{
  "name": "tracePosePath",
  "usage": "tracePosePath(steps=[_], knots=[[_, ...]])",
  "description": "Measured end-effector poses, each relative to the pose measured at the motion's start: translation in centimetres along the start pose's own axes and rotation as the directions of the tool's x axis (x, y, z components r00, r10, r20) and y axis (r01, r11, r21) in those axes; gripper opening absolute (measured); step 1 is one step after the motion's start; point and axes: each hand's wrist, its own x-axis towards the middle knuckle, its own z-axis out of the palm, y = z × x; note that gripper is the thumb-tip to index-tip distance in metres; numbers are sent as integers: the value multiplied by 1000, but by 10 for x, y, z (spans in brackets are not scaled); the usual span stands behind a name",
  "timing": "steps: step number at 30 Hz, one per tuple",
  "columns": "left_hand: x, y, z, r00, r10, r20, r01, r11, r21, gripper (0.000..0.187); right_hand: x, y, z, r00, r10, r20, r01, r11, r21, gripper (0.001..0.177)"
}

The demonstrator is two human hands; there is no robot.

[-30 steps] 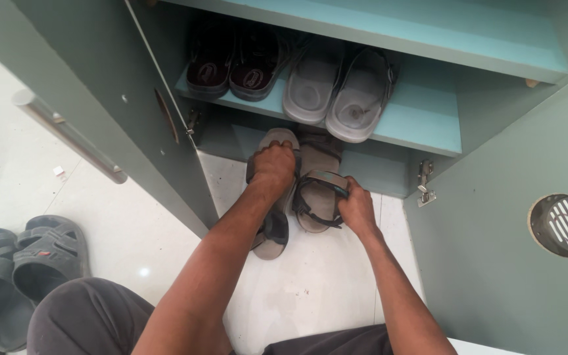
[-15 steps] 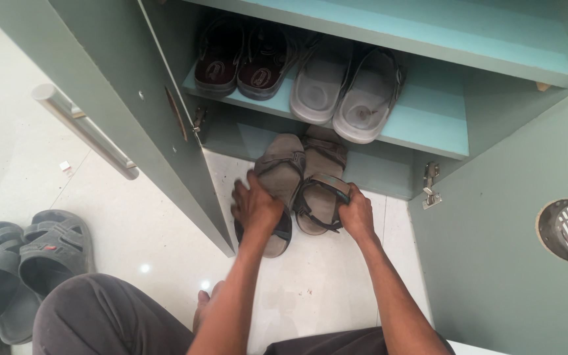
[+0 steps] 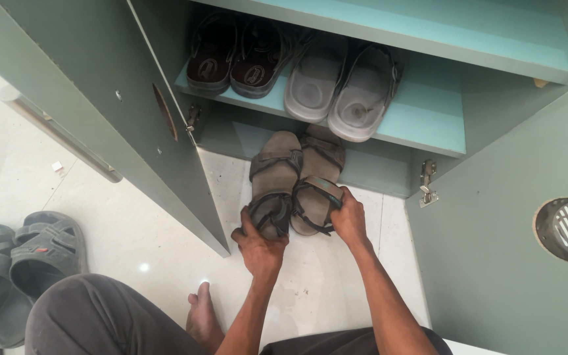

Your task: The person sits on the floor and organizes multiple pairs of shoes into a light green shoe cabinet. They pick up various sandals and shoes from the floor, place them on shelves inside the cabinet, and adjust their positions to fit neatly.

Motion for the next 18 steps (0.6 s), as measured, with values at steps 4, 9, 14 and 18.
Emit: tracePosePath(steps=[4,9,14,18], knots=[[4,-4,5,999,47,17,-47,999,-1,121,4,4,-2,1000,-17,10,17,1000,5,59],[17,1,13,975,196,-102,-206,975,-89,110,17,4,2,998,-57,-31,57,998,5,62],[54,27,19,948,253,-194,-280,952,-127,102,48,-18,4,994,-97,-54,100,994,40,54],[86,47,27,936,233,-263,-265,959,-96,100,76,-30,12,988,-148,-41,152,981,124,55]])
